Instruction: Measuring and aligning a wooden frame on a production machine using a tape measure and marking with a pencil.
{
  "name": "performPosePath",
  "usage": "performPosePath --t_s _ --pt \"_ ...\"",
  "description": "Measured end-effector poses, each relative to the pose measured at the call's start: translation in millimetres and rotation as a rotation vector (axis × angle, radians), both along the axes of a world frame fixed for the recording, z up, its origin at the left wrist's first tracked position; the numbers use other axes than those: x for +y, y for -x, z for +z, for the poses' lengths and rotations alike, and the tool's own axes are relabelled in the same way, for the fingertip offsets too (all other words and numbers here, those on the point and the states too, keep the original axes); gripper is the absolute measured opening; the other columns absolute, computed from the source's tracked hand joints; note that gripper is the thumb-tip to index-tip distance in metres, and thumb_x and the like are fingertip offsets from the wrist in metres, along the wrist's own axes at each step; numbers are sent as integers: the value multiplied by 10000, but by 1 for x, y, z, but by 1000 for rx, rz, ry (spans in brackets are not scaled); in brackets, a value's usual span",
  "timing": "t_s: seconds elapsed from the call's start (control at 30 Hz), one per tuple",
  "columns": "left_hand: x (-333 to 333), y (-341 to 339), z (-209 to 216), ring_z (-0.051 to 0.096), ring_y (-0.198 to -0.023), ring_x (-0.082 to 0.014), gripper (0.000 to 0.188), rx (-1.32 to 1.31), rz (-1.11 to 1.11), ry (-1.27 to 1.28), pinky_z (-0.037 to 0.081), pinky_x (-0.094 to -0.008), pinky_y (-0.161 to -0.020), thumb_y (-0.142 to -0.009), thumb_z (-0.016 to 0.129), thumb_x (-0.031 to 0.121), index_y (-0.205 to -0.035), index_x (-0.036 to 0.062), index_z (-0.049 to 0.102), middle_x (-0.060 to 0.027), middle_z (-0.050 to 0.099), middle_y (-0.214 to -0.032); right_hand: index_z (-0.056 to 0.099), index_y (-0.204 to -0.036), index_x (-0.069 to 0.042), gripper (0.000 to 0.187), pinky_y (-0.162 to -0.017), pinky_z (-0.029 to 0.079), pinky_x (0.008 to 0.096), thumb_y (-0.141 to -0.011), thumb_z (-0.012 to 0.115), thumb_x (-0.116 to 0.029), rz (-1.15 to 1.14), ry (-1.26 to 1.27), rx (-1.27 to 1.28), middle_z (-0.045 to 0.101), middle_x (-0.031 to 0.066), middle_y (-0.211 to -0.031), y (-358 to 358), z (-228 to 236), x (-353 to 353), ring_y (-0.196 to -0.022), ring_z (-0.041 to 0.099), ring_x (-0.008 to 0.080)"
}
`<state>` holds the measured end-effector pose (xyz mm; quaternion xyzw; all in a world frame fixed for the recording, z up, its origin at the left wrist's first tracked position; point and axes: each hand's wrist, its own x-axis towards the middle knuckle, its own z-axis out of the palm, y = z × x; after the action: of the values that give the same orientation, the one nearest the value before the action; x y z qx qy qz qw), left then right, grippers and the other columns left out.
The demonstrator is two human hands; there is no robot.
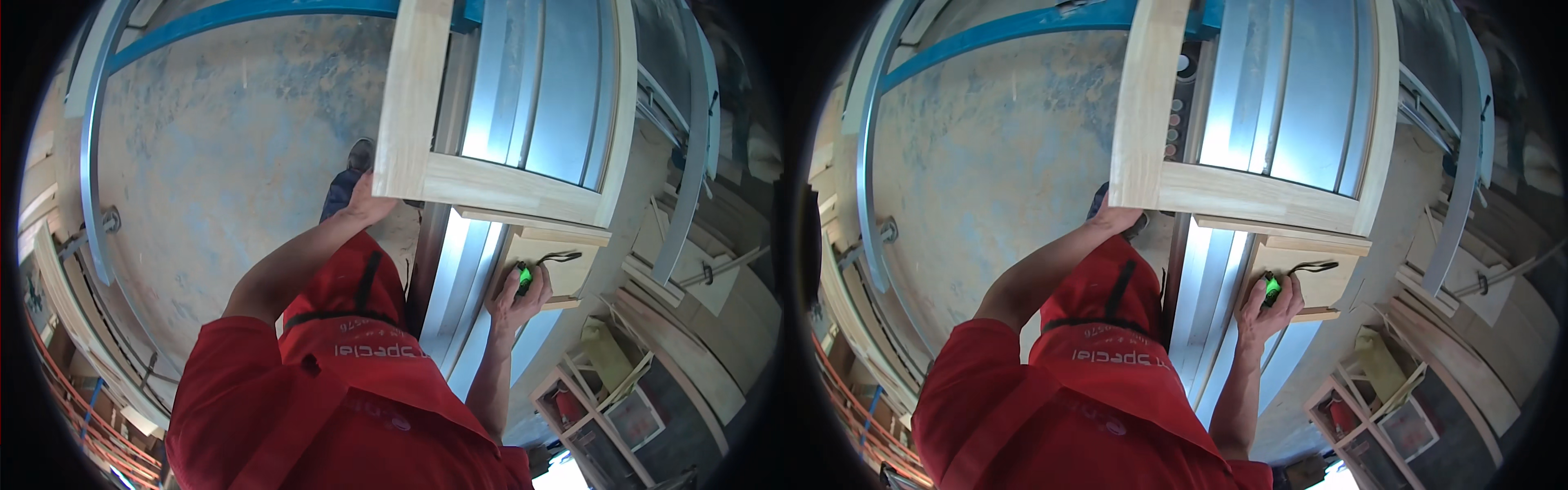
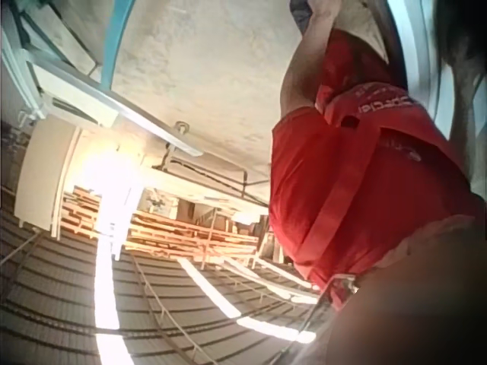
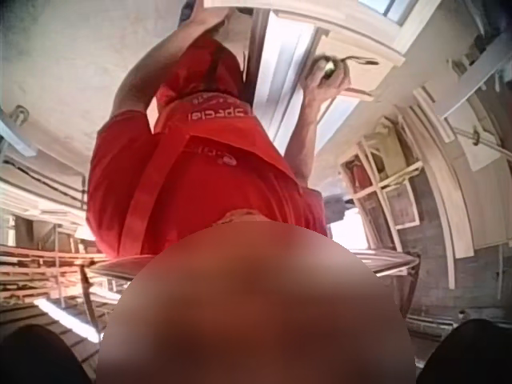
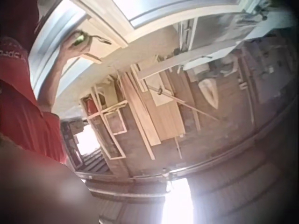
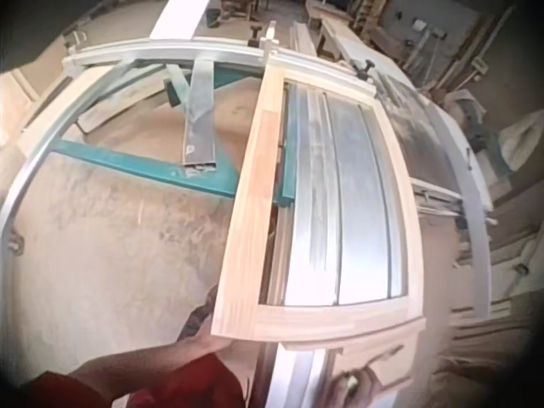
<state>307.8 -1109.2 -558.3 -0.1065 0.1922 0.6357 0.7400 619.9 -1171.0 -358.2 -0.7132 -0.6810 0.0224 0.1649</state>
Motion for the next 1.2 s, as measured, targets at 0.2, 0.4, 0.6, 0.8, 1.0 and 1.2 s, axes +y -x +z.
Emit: performPosePath --t_s 0.2,0.4,0.6,0.8,1.0,1.2 --pt "86 13 -42 668 -1220 -294 424 -8 -64 54 553 -466 -1022 -1023 651 298 -1388 84 631 -109 680 -1361 555 -1310 88 482 -984 469 530 -1010 635 -281 71 -23 -72 547 295 -1318 -4 -19 52 -1177 543 440" --pt "133 23 -77 668 -1220 -294 431 7 -90 143 552 -467 -1021 -1021 653 295 -1396 83 627 -110 680 -1360 556 -1313 88 551 -990 455 530 -996 654 -351 -66 36 89 548 283 -1312 6 -18 105 -1166 536 432" --pt "146 31 -98 668 -1220 -294 438 21 -123 218 551 -467 -1021 -1020 655 292 -1403 81 623 -111 681 -1359 530 -1351 84 592 -996 459 537 -990 652 -369 -109 85 94 540 291 -1329 -1 -28 146 -1176 539 445" --pt "177 15 -101 668 -1221 -295 445 3 -158 178 550 -467 -1021 -1019 657 289 -1410 79 619 -111 681 -1358 541 -1342 70 609 -1007 448 547 -961 686 -383 -119 -75 88 533 274 -1340 -24 -32 186 -1187 530 436" --pt "458 35 -41 667 -1221 -295 453 -12 -196 -233 550 -467 -1021 -1018 658 286 -1417 77 615 -112 681 -1357 609 -1225 20 580 -982 446 551 -830 760 -377 -62 83 101 580 256 -1229 18 82 206 -1129 553 437" --pt "491 41 28 667 -1221 -296 460 2 -241 -341 549 -467 -1020 -1017 660 283 -1424 75 611 -113 681 -1355 647 -1273 0 510 -1032 439 536 -877 780 -293 -95 28 118 593 242 -1293 12 132 174 -1218 539 415"
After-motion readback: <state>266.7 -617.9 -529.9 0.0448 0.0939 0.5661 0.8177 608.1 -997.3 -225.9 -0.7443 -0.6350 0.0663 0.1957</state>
